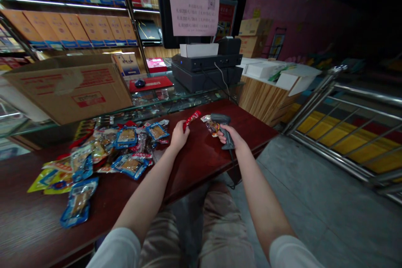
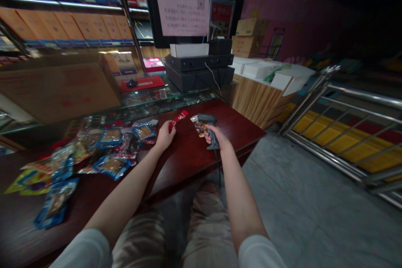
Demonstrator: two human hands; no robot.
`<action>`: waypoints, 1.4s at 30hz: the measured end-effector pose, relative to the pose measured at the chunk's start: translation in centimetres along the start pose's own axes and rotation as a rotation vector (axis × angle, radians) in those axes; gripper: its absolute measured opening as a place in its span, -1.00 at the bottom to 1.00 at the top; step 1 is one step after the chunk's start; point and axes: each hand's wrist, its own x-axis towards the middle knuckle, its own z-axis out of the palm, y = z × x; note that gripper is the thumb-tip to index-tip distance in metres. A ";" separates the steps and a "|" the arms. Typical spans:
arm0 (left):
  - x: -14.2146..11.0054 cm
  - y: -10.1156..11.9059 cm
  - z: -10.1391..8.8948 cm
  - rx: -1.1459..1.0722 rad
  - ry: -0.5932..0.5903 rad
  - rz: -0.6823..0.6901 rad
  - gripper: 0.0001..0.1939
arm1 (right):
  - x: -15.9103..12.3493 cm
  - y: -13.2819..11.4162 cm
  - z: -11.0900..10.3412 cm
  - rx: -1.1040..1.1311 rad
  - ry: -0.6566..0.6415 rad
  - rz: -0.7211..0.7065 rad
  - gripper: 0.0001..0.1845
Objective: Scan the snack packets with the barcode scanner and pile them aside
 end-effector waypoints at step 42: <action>-0.4 -0.9 -3.8 0.537 0.168 -0.072 -0.60 | -0.3 0.0 0.5 0.012 -0.033 -0.028 -0.74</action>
